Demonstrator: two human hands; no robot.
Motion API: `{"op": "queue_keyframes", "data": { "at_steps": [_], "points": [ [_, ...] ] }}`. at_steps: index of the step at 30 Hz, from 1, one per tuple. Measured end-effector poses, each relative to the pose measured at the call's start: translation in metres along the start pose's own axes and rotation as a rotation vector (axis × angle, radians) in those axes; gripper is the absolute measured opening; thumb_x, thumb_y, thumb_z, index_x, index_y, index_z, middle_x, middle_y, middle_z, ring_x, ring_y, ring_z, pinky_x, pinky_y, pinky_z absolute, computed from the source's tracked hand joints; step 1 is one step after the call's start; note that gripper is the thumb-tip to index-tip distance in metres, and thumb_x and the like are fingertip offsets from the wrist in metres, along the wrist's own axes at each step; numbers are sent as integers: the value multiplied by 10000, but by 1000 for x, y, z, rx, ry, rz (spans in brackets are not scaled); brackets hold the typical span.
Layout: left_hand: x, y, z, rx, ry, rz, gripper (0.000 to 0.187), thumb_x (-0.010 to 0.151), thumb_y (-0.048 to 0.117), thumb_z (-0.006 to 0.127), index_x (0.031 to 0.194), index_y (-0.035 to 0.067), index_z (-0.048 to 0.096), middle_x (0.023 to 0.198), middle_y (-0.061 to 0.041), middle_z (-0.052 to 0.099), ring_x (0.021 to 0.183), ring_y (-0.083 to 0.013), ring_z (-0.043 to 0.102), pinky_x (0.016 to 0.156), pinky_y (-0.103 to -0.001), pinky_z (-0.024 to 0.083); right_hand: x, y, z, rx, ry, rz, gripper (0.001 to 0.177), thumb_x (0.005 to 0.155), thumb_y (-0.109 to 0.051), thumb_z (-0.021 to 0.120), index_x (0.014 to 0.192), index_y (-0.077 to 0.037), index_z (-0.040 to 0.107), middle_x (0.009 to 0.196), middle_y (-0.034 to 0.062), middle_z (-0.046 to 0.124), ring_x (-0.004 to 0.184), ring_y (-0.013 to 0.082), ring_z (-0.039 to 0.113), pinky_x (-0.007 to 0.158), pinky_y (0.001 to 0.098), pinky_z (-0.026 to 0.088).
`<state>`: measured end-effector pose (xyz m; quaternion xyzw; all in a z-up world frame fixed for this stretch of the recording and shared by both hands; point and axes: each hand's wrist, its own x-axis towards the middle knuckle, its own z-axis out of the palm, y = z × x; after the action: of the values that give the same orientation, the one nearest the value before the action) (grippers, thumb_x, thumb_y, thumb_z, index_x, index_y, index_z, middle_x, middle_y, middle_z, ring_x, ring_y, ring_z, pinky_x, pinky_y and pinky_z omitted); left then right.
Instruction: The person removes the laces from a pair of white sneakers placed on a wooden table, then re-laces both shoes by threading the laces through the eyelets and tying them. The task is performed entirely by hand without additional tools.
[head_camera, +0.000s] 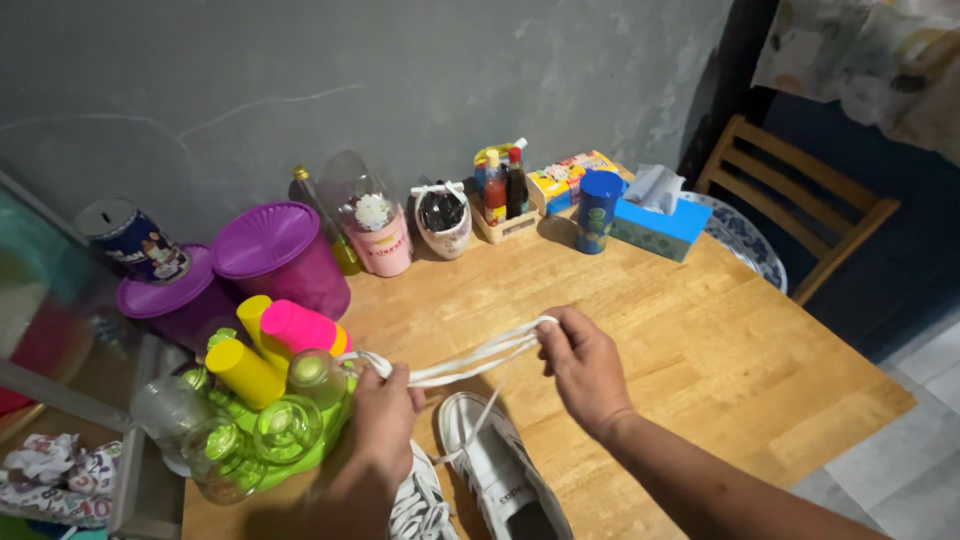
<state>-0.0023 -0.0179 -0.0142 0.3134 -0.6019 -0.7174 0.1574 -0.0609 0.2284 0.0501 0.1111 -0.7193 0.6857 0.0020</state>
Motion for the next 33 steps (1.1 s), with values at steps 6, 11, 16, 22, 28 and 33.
{"op": "queue_keyframes", "data": {
  "at_steps": [6, 11, 16, 22, 28, 33],
  "points": [
    [-35, -58, -3, 395, -618, 103, 515, 801, 217, 814, 1239, 90, 574, 1125, -79, 734, 1001, -197, 697, 893, -367, 557, 3, -32, 34, 187, -311, 181, 215, 1024, -250, 515, 1044, -74, 636, 923, 30, 689, 749, 87, 645, 649, 290, 556],
    [-72, -91, 12, 1117, -371, -23, 842, 766, 245, 851, 1476, 129, 412, 1361, -174, 611, 1304, -345, 576, 1107, -405, 453, 17, -35, 40, 404, -171, 275, 173, 1038, -271, 477, 967, -126, 541, 787, 41, 622, 619, 127, 533, 558, 301, 452],
    [-77, -61, 18, 880, -309, 47, 952, 725, 74, 778, 1544, 129, 295, 1438, -191, 550, 1308, -376, 578, 1056, -416, 480, 45, -48, 30, 444, -124, 224, 196, 1039, -309, 501, 939, -144, 539, 726, -14, 514, 592, 97, 447, 537, 287, 424],
    [-46, -37, 44, 876, -372, 139, 270, 967, 293, 597, 1139, 114, 704, 1066, -168, 736, 1051, -360, 696, 917, -448, 525, 29, -26, 43, 220, -436, 314, 179, 1022, -267, 554, 943, -110, 587, 726, -13, 540, 613, 97, 482, 534, 264, 396],
    [-39, -8, 43, 515, -164, 104, 272, 985, 253, 476, 1033, 77, 679, 912, -169, 767, 867, -357, 747, 784, -445, 550, -10, 16, 46, -149, -451, 668, 257, 958, -99, 554, 1194, -194, 519, 775, 60, 650, 645, 164, 582, 572, 309, 474],
    [-57, 41, 54, 614, -158, 227, 256, 966, 263, 505, 1062, 102, 679, 918, -169, 727, 865, -358, 710, 760, -446, 534, -23, 32, 54, 25, -552, 677, 250, 961, -117, 482, 1162, -63, 621, 793, 45, 620, 644, 141, 554, 580, 288, 499]
  ]
}}
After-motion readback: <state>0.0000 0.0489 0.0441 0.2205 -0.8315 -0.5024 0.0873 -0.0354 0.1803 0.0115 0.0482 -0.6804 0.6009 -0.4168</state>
